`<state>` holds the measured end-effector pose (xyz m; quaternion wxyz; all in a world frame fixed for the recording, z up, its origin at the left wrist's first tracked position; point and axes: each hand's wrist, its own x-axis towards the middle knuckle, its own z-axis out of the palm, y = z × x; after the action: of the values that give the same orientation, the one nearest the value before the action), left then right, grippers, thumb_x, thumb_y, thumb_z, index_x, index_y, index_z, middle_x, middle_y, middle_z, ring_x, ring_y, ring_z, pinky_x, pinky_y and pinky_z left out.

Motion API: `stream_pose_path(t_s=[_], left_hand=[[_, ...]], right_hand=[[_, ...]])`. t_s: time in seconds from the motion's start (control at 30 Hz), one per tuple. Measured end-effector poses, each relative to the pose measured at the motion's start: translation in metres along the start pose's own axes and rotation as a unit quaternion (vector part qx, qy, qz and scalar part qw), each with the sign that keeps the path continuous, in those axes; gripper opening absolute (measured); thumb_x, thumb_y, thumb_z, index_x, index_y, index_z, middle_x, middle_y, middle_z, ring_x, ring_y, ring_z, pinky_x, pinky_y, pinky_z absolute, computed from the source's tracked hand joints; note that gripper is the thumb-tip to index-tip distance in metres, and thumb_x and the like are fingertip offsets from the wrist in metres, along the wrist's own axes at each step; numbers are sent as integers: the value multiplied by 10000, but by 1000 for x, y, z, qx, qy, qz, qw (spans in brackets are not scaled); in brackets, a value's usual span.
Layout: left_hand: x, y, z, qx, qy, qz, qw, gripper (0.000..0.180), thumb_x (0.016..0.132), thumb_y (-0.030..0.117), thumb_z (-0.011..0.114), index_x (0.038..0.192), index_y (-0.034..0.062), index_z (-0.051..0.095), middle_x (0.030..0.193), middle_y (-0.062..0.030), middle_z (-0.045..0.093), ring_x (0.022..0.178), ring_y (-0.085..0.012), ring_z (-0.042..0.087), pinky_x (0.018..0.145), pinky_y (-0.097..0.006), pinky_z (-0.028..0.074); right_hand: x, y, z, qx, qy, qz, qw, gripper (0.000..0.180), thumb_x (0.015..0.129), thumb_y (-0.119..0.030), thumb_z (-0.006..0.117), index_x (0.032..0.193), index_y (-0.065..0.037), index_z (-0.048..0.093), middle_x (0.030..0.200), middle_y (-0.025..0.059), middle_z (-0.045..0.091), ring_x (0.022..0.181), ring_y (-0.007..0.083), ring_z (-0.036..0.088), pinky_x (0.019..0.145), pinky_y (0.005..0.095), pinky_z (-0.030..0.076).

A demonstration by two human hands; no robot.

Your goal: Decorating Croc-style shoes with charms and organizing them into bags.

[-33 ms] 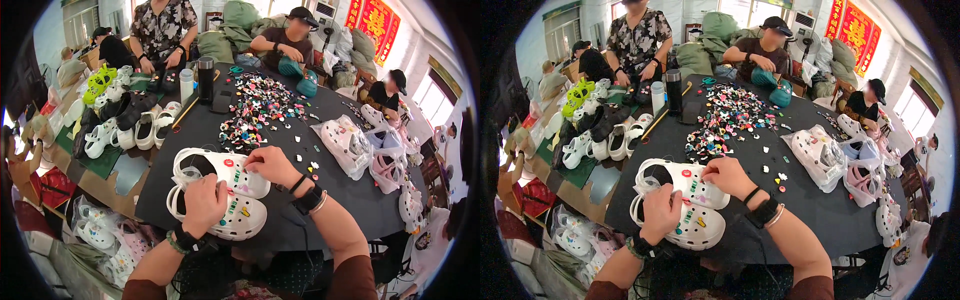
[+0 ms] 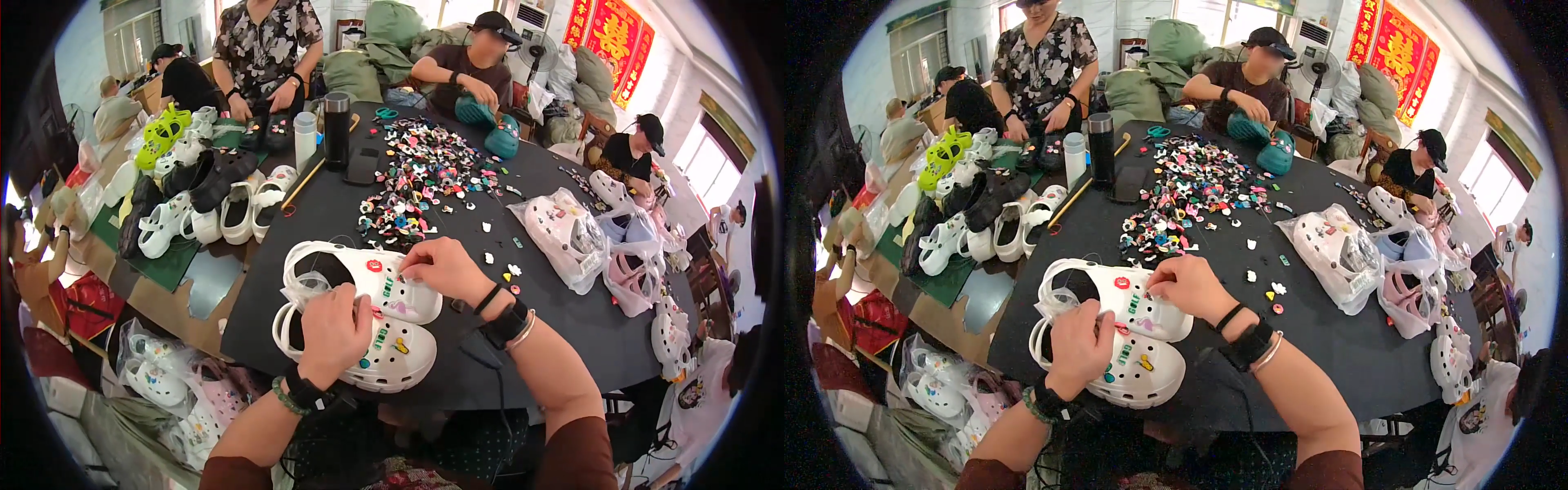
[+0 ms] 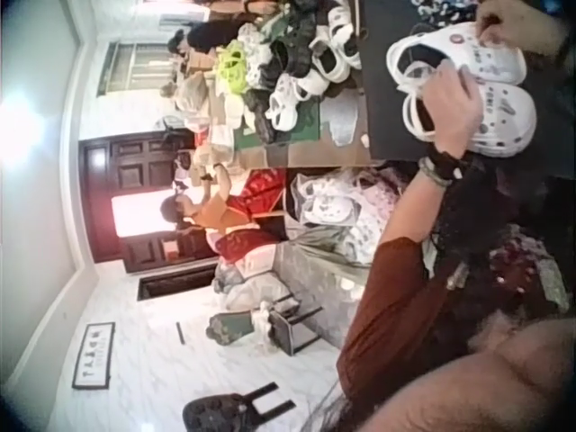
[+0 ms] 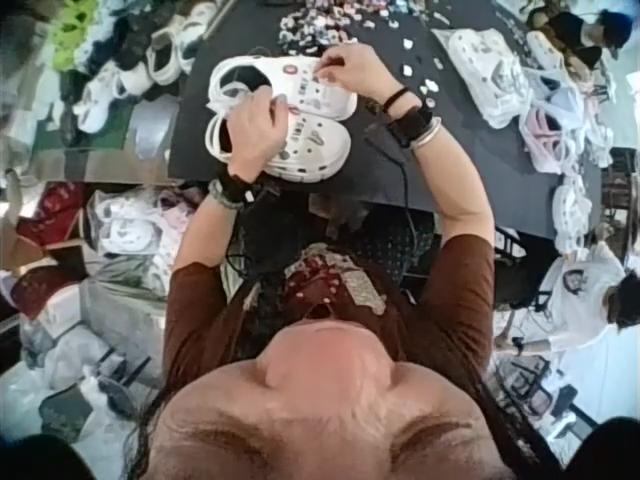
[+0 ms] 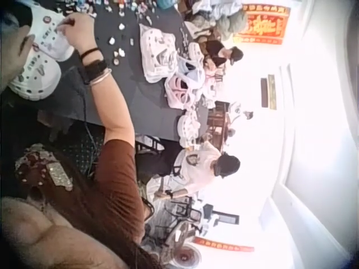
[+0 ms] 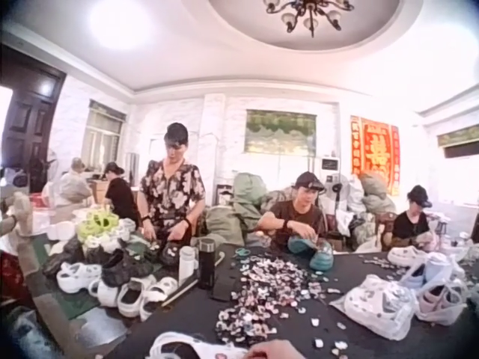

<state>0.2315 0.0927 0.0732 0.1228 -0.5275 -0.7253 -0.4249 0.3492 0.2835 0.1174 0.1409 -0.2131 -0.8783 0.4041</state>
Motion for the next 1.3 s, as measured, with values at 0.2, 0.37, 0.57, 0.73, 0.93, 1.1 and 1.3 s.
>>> stream_pose_path(t_s=[0.2,0.37,0.57,0.73,0.93,1.1,1.3], left_hand=[[3,2,-1,-9,-15,3,1000,180,845,149,638,771,46,511,624,-133,539,590,-356,550,539,-468,408],[2,0,-3,-5,-13,4,1000,183,842,146,638,760,41,512,621,-140,545,581,-358,554,530,-464,408],[2,3,-3,-21,-9,1,1000,208,857,147,628,740,40,494,613,-141,529,580,-359,544,534,-463,395],[1,4,-4,-11,-14,-1,1000,197,841,150,636,738,42,508,620,-141,549,585,-356,558,543,-456,417],[0,3,-3,-3,0,5,1000,201,839,155,639,735,47,505,618,-137,546,589,-351,557,549,-454,418],[3,1,0,-33,-2,1,999,230,877,152,615,732,35,482,613,-136,509,569,-354,529,522,-450,376],[4,1,-1,-43,-9,4,999,223,877,151,623,738,39,489,607,-124,506,557,-335,521,514,-438,368]], right_hand=[[3,11,-2,34,-9,13,999,108,800,-92,720,893,-51,754,773,72,723,685,127,662,669,278,524],[1,-8,1,-34,-10,-34,999,85,782,-76,714,855,-34,722,765,94,709,693,194,673,674,308,528],[5,-14,-4,-159,-36,-96,982,94,744,-59,711,828,-25,686,771,114,695,719,270,675,684,364,532],[16,-6,1,-149,-68,-97,982,147,691,-78,752,807,-34,672,764,125,678,743,285,665,715,392,527],[29,6,-8,-169,-80,-57,981,531,671,-174,816,1126,-58,568,1138,182,616,1060,394,590,934,429,458],[50,14,-18,-93,-222,75,968,797,713,-246,837,1379,-62,441,1225,211,597,1138,293,594,950,396,478],[58,13,-4,-168,-260,58,949,769,709,-233,827,1342,-66,423,1201,206,590,1107,310,588,933,409,477]])
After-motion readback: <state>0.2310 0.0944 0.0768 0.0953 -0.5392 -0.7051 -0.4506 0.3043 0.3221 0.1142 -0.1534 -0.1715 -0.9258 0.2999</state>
